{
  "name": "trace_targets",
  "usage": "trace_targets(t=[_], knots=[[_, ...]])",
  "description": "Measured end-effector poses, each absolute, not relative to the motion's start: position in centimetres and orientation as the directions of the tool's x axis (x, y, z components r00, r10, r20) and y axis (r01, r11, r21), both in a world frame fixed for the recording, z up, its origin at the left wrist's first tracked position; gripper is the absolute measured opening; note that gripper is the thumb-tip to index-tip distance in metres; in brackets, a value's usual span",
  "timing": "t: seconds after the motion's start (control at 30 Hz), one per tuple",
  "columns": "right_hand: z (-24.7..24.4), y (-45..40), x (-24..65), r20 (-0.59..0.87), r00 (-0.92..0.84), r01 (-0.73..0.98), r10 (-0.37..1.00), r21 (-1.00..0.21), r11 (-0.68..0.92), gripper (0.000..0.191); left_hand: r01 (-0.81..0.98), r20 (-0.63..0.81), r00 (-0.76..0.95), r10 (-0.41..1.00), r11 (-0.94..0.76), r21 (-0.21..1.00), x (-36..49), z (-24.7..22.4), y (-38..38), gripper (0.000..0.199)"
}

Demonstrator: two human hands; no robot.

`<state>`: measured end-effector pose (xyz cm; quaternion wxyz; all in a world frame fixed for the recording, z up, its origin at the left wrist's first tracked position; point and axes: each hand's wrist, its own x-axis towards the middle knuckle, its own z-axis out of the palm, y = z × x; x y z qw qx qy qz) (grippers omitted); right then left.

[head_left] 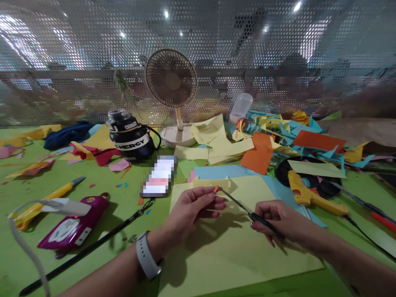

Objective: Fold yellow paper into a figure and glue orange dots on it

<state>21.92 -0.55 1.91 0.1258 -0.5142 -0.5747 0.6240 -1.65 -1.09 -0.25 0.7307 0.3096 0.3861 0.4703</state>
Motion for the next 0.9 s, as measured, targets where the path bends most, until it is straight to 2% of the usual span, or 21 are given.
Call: trace_targets(t=[0.53,0.9], knots=[[3.0,-0.7,21.2,-0.526,-0.412,0.467,0.744,-0.823,-0.324,0.043,-0.434,-0.277,0.280,0.919,0.379,0.817,-1.6,0.0,-1.0,0.022],[1.6,-0.4,21.9,-0.485,-0.421,0.450,0.767,-0.845,-0.288,0.040,-0.453,-0.276,0.286,0.918,0.383,0.805,-1.6,-0.3,-1.0,0.019]])
